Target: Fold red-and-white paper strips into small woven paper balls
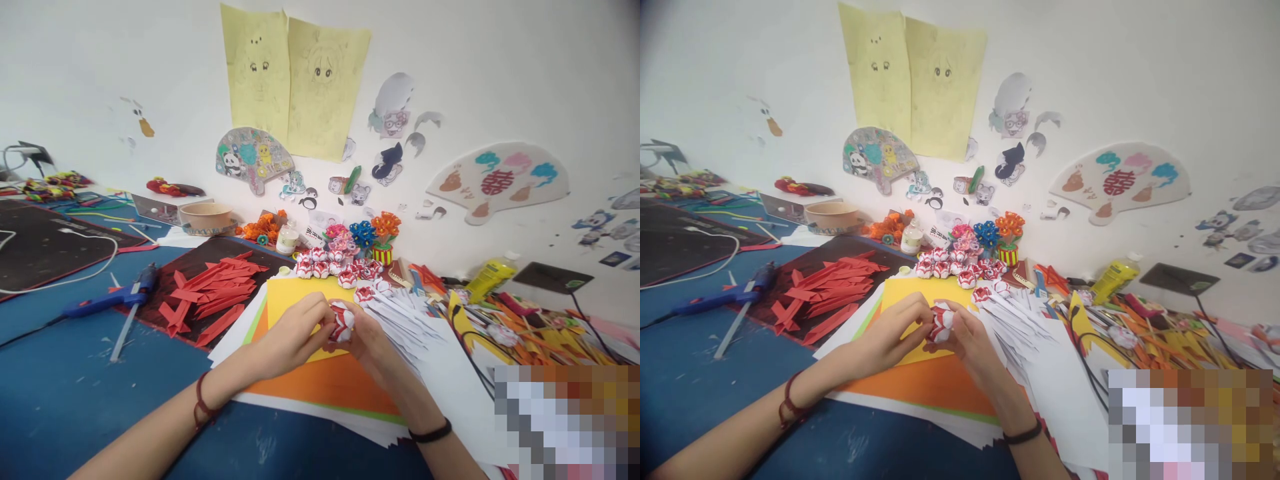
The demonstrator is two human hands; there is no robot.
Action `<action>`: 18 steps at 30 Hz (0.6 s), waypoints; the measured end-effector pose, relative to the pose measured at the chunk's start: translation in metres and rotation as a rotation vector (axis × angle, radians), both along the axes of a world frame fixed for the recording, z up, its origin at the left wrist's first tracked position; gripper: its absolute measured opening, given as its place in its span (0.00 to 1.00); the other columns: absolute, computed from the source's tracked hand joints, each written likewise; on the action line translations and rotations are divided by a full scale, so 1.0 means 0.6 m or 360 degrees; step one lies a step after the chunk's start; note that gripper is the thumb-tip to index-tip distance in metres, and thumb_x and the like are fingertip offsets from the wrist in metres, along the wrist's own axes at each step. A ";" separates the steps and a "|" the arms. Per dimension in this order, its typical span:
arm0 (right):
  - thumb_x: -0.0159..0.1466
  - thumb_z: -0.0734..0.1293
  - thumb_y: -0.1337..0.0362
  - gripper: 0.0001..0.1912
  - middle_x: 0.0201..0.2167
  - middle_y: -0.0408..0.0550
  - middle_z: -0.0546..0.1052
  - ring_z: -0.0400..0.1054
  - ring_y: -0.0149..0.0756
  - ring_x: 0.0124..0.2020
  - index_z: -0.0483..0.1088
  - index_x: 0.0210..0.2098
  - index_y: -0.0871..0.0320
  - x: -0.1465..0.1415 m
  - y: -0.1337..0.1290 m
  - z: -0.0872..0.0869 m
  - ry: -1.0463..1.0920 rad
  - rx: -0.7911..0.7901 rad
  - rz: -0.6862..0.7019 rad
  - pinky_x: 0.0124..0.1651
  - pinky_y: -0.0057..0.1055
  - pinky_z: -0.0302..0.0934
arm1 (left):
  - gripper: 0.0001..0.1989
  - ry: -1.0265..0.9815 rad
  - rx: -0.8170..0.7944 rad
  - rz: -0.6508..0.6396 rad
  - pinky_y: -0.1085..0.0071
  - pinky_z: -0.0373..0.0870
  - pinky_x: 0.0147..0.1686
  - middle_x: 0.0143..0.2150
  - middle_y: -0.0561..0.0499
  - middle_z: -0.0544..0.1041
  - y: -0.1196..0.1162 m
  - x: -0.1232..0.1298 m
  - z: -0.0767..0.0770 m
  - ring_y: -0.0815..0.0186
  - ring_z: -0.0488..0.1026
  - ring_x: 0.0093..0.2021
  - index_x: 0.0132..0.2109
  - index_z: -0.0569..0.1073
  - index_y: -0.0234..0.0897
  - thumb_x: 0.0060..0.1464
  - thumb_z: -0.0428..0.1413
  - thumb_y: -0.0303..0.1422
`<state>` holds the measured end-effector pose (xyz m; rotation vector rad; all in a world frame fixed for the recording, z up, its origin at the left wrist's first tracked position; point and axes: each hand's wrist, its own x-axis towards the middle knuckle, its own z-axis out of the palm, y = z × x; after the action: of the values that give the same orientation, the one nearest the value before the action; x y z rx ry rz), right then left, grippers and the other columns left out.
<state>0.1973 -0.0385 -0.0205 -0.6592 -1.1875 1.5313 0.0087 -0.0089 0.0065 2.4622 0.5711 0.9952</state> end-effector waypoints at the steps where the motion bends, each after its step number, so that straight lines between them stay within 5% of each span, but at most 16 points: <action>1: 0.65 0.65 0.48 0.22 0.38 0.49 0.76 0.73 0.37 0.35 0.70 0.52 0.56 0.001 0.000 0.000 0.0006 0.0004 -0.0001 0.41 0.38 0.69 | 0.08 0.0023 0.0012 -0.0033 0.72 0.62 0.37 0.37 0.49 0.67 0.001 0.000 0.000 0.68 0.64 0.36 0.37 0.65 0.35 0.67 0.45 0.30; 9: 0.62 0.70 0.52 0.23 0.50 0.51 0.76 0.73 0.42 0.47 0.69 0.54 0.51 0.009 -0.002 0.007 0.0103 0.0100 -0.0091 0.54 0.44 0.63 | 0.09 -0.0366 -0.0081 0.0141 0.73 0.60 0.33 0.32 0.52 0.70 0.007 -0.003 0.016 0.70 0.64 0.32 0.35 0.68 0.36 0.66 0.49 0.32; 18: 0.61 0.71 0.52 0.24 0.56 0.53 0.74 0.71 0.46 0.53 0.69 0.55 0.50 0.008 -0.007 0.010 0.0051 0.0138 -0.0058 0.57 0.47 0.60 | 0.10 -0.0385 -0.0128 0.0251 0.72 0.57 0.30 0.31 0.53 0.69 0.006 -0.004 0.010 0.70 0.61 0.30 0.33 0.66 0.36 0.64 0.51 0.33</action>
<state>0.2023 -0.0425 -0.0146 -0.5933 -1.2046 1.4468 0.0063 -0.0054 0.0127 2.2115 0.7157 1.2835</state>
